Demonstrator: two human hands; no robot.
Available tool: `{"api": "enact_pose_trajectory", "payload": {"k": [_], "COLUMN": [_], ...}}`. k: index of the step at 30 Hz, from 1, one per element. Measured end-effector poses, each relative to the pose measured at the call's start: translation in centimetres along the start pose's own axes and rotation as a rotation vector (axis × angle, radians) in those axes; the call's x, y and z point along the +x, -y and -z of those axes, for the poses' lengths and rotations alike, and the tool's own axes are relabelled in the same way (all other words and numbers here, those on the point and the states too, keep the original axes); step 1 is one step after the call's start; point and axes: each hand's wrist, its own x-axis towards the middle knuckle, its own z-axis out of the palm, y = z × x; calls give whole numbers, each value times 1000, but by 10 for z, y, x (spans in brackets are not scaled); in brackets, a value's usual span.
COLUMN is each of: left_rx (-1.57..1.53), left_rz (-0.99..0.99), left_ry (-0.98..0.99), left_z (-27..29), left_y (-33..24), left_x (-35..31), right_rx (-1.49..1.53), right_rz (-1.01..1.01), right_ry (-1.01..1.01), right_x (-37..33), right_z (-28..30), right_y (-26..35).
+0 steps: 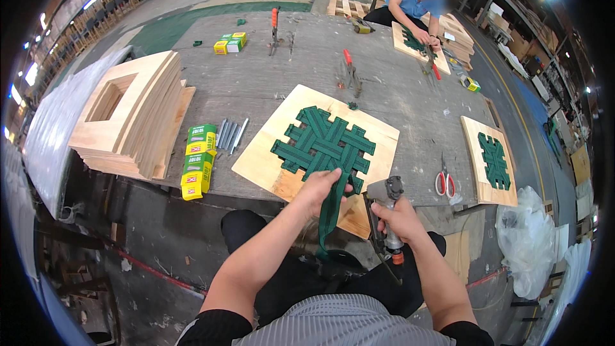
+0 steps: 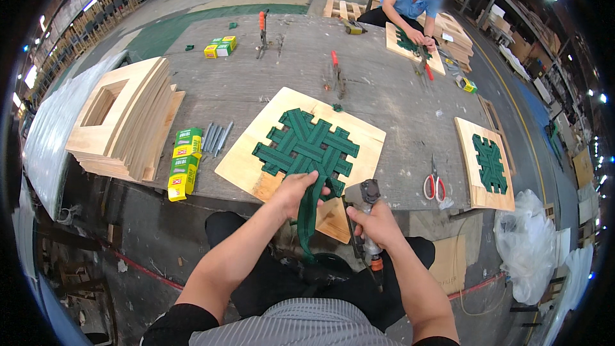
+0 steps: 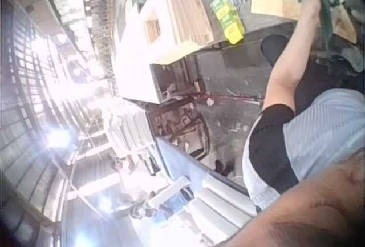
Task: The person assembles a cushion frame by attaching green webbing straps to a wooden board using a pneumatic staple gun. They position and staple straps in a crisscross pattern, then switch to a frame with a central cutout and continue attaching straps along the edges.
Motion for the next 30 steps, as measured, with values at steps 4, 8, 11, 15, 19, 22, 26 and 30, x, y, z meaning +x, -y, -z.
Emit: {"api": "enact_pose_trajectory", "payload": {"k": [4, 8, 11, 15, 19, 22, 26, 30], "left_rx": [82, 76, 68, 83, 97, 92, 97, 94], "left_rz": [62, 101, 98, 112, 143, 143, 149, 179], "left_ry": [0, 10, 31, 61, 60, 59, 59, 67], "left_z": [13, 16, 22, 25, 24, 25, 23, 24], "left_y": [-11, -7, -2, -3, -6, -6, -7, -6], "left_x": [29, 43, 49, 54, 54, 53, 52, 55], "right_rx": [-61, -129, -151, -178, -181, -190, -244, -265], "right_rz": [-39, -67, -69, -80, -22, -29, -63, -5], "right_ry": [31, 34, 33, 58, 52, 30, 57, 64], "right_x": [13, 20, 21, 23, 21, 18, 21, 22], "right_z": [-10, -16, -23, -25, -30, -36, -38, -37], "right_y": [1, 3, 4, -2, 3, 7, 3, 2]}}
